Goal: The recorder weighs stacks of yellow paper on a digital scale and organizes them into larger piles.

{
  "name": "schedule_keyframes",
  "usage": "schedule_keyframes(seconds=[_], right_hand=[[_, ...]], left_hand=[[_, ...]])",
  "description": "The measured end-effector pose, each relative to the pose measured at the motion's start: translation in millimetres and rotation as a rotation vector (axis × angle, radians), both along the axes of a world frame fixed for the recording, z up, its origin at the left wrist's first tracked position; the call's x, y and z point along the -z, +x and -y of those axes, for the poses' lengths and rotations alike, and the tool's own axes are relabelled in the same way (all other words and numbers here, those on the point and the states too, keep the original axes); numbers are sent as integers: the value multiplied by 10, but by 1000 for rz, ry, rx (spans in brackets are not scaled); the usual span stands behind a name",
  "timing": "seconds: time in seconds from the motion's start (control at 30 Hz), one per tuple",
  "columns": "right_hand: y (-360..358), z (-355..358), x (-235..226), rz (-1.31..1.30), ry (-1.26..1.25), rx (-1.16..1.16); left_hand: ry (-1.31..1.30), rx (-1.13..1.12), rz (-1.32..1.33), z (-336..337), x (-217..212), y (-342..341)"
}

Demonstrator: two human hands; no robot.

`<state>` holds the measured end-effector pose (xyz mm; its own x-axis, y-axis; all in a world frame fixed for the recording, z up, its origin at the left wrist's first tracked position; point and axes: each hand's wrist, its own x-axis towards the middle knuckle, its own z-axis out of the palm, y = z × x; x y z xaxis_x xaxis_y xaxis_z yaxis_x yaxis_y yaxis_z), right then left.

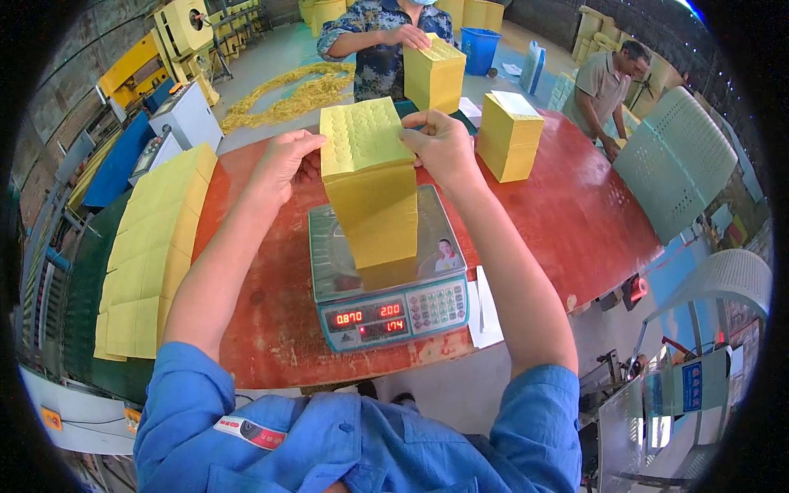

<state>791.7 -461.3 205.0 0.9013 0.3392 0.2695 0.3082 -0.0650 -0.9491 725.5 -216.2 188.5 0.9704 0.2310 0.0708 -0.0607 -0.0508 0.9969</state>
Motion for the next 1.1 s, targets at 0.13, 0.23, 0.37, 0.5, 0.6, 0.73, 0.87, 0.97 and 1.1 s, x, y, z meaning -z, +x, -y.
schedule_keyframes(seconds=[0.13,0.23,0.37,0.5,0.6,0.73,0.87,0.97,1.1], right_hand=[[102,43,135,69,32,11],[87,-1,183,135,-13,72],[41,-17,193,256,-100,129],[42,-8,250,261,-84,135],[15,25,260,125,153,99],[-44,212,376,128,308,113],[-167,593,626,38,307,84],[-222,890,829,-9,315,63],[-254,1281,1206,-95,380,56]], left_hand=[[-23,-7,-11,104,-28,-55],[-31,-21,-5,89,-17,-113],[-79,-14,30,95,37,-141],[-120,-15,53,133,72,-142],[-126,3,53,154,85,-124],[-95,-12,67,101,125,-86],[-45,-45,37,135,48,-126],[40,-101,-43,108,-77,-118],[207,-97,-169,250,-277,-75]])
